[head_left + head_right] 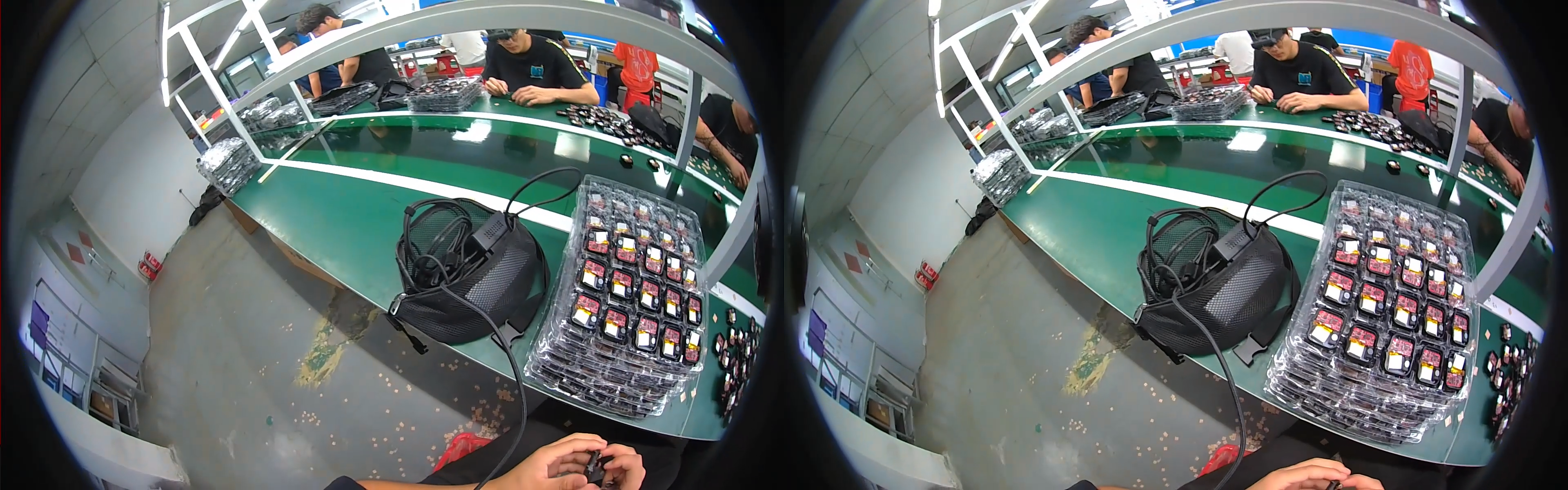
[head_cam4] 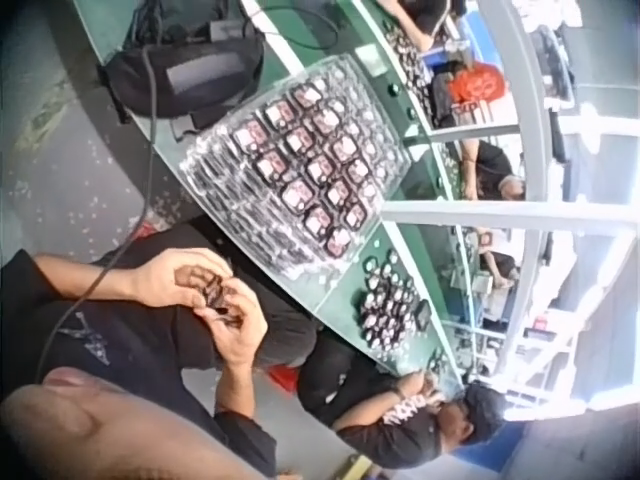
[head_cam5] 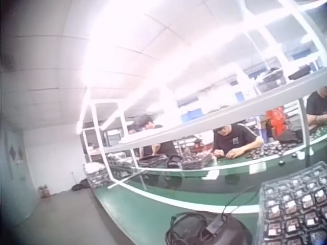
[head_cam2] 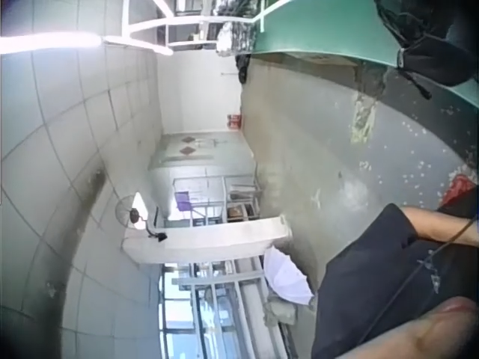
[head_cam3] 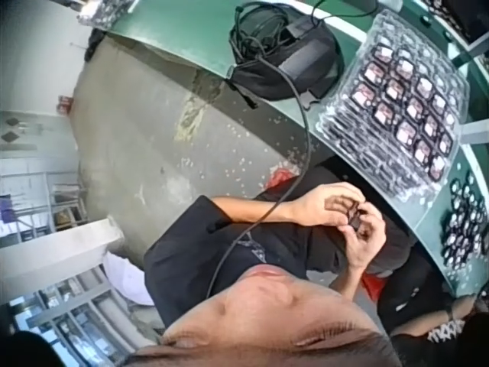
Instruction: Assembling components into small electronic device housings on a factory assembly line.
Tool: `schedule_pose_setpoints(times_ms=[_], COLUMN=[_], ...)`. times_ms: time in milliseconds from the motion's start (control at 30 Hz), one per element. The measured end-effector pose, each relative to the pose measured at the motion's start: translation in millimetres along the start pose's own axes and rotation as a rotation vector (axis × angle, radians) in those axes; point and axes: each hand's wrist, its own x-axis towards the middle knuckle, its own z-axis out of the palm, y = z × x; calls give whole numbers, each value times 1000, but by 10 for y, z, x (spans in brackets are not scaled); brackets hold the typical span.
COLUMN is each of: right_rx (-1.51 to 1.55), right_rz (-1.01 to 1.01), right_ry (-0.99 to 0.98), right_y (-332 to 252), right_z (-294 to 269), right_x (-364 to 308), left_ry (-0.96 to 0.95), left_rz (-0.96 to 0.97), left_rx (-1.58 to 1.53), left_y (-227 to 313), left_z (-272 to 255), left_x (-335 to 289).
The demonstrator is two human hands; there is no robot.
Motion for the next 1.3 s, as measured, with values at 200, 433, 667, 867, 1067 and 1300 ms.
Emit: schedule_pose_setpoints(times_ms=[200,433,667,867,1067,1300], right_rx=[-118,-161,-311,-490,-735,-850], right_rz=[-15,-102,-282,-314,-380,-536], right_ry=[-28,68,-84,-76,188,84], right_y=[-309,-678,-988,-1275,-870,-370], right_z=[173,259,409,494,672,569], right_x=[219,244,148,112,105,234], left_ry=[216,302,282,199,152,231], left_rz=[40,37,133,80,65,148], left_rx=[8,-135,-206,-324,-199,-333], left_y=[27,86,35,140,39,91], left_z=[-38,-107,-13,-24,-328,-456], left_x=[-74,-384,-630,-736,-700,-531])
